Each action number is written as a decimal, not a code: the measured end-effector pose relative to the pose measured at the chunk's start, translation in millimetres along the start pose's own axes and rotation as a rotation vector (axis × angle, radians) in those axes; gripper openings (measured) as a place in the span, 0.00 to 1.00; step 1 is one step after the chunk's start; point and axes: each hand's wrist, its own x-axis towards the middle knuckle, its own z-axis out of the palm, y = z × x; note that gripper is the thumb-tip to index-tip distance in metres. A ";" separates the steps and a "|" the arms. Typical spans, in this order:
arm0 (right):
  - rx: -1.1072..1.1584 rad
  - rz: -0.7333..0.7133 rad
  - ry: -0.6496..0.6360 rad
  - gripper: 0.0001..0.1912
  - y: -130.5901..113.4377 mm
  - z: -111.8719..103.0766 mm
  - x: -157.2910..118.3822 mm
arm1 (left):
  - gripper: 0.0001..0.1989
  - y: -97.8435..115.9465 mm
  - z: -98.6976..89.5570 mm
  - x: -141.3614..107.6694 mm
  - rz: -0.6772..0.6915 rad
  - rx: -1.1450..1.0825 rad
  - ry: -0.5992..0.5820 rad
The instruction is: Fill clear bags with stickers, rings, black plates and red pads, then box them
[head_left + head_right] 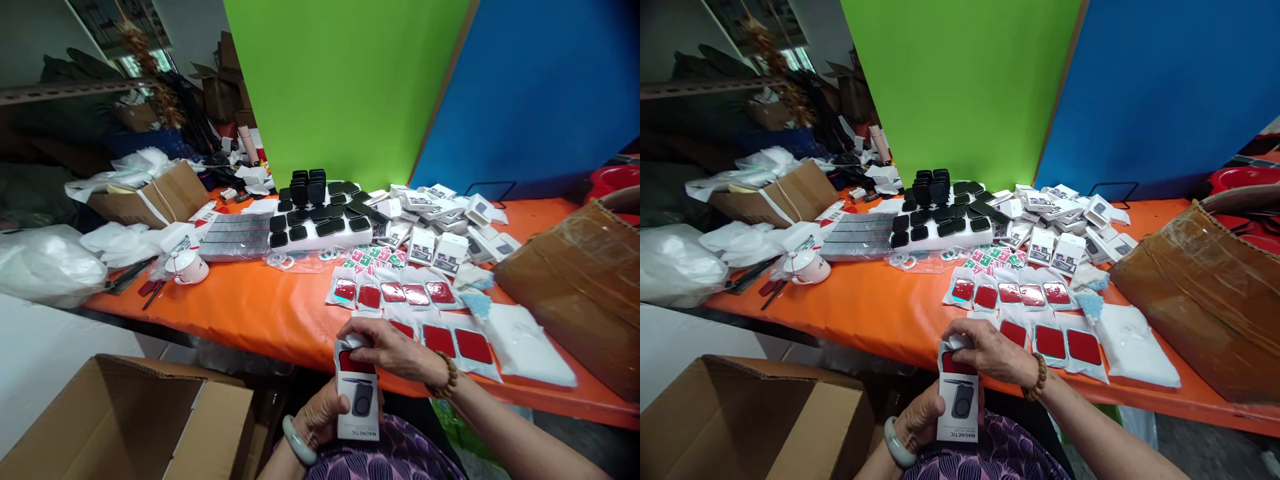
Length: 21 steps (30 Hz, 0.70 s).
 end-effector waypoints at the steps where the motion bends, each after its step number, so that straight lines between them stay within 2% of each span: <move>1: -0.010 0.015 0.000 0.12 -0.5 1.9 -2.1 | 0.38 -2.5 -1.5 -0.1 -0.009 0.003 -0.006; 9: -0.032 0.115 0.200 0.05 1.0 30.3 -24.5 | 0.34 -9.5 4.5 -8.9 -0.022 0.034 0.042; 15: -0.011 0.130 0.253 0.03 12.6 55.8 -44.8 | 0.38 -7.1 10.1 -13.8 -0.085 0.084 0.072; 18: -0.017 0.066 0.307 0.03 16.6 65.0 -51.7 | 0.36 -4.2 8.0 -16.9 -0.106 0.191 0.111; 21: -0.112 -0.006 0.364 0.05 21.4 71.7 -55.8 | 0.26 -0.9 5.3 -22.0 -0.122 0.443 0.245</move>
